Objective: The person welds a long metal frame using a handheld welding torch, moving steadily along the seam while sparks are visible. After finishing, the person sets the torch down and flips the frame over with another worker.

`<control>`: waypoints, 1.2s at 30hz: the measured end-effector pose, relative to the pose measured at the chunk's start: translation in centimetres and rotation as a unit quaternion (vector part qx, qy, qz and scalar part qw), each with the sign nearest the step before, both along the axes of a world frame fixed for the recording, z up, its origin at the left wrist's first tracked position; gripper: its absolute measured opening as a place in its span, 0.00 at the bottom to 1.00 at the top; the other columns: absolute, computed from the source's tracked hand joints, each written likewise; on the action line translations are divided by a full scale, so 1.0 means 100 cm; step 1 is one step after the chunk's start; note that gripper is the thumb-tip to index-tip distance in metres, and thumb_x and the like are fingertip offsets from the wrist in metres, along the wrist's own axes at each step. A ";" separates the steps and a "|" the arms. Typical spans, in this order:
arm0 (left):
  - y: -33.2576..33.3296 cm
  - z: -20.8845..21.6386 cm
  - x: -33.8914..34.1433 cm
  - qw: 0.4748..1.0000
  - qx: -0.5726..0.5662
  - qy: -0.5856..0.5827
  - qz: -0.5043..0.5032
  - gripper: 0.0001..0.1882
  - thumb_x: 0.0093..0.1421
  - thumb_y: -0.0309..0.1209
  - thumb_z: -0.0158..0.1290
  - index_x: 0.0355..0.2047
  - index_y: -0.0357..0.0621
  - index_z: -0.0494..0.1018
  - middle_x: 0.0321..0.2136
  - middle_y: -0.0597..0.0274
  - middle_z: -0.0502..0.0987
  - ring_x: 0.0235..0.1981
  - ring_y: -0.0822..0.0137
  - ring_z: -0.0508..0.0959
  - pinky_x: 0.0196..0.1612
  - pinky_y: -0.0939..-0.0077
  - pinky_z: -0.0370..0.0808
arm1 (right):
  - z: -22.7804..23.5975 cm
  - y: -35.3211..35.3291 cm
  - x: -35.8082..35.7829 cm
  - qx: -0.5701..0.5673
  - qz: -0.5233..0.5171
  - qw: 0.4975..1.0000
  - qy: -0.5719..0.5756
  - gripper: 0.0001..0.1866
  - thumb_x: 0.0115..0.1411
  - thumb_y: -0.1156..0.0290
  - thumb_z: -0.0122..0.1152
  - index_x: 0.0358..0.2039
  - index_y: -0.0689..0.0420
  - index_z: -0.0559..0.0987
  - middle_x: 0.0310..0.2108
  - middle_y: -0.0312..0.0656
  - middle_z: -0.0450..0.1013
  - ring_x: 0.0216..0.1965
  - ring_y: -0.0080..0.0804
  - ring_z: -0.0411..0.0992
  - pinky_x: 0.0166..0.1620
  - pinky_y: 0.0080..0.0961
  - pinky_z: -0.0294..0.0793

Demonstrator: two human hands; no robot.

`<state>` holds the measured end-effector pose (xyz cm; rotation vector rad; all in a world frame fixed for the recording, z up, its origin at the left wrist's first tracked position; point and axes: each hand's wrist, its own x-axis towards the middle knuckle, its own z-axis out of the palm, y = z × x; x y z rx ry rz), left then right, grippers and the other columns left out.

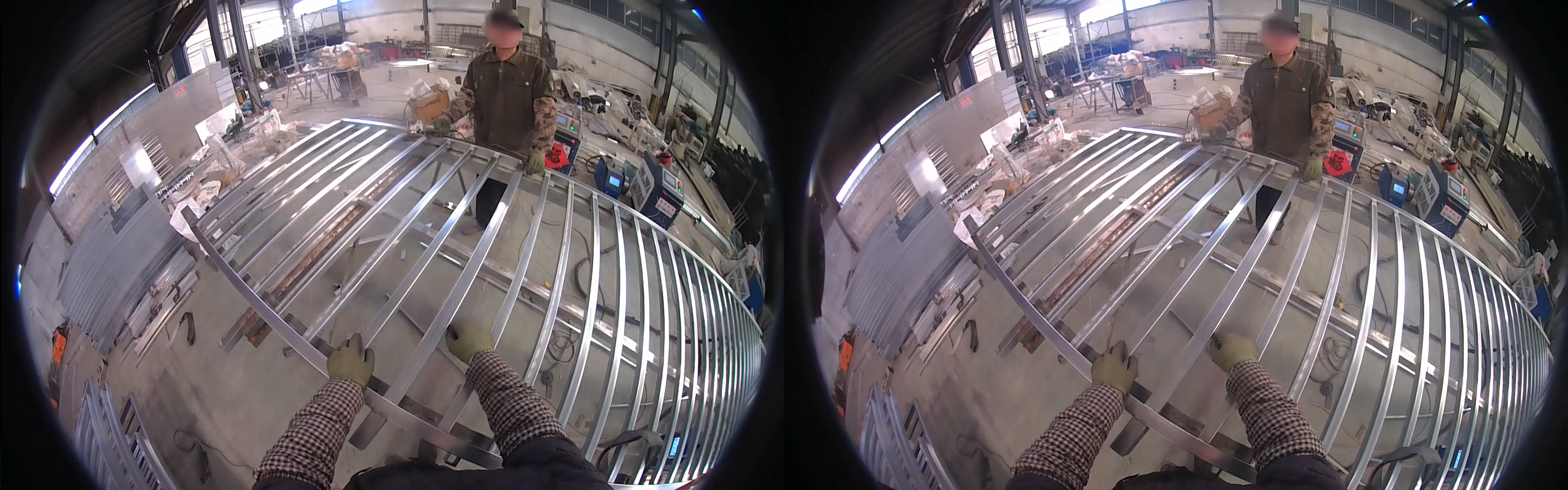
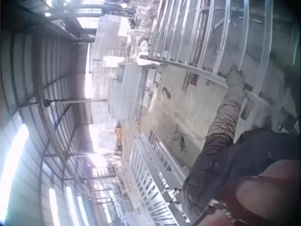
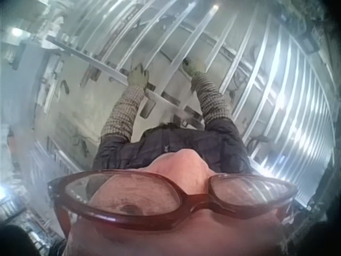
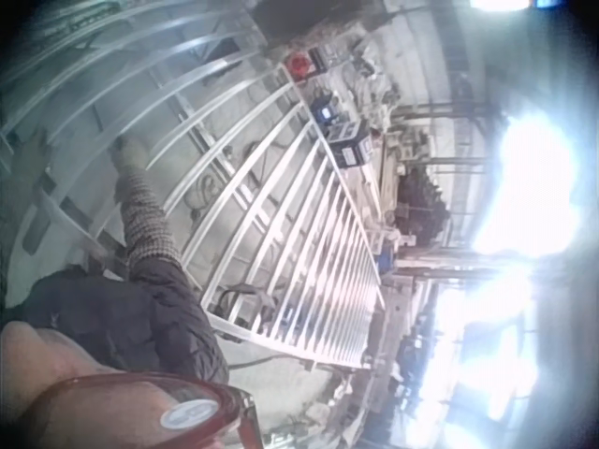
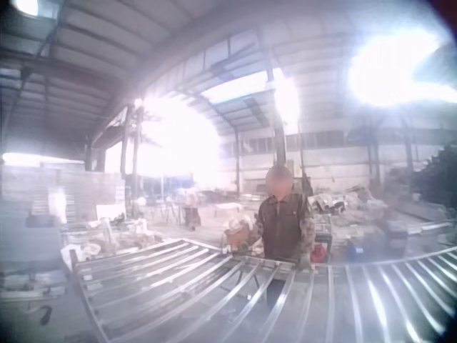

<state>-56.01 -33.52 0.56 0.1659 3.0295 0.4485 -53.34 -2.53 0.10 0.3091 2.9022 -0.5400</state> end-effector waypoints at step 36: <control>-0.014 -0.025 0.010 0.969 0.202 0.142 0.011 0.27 0.66 0.44 0.57 0.62 0.46 0.74 0.52 0.45 0.82 0.49 0.48 0.84 0.52 0.56 0.81 | -0.008 0.009 0.009 -0.179 -0.089 0.968 0.149 0.28 0.67 0.59 0.58 0.66 0.50 0.73 0.55 0.53 0.79 0.55 0.53 0.79 0.60 0.45 0.77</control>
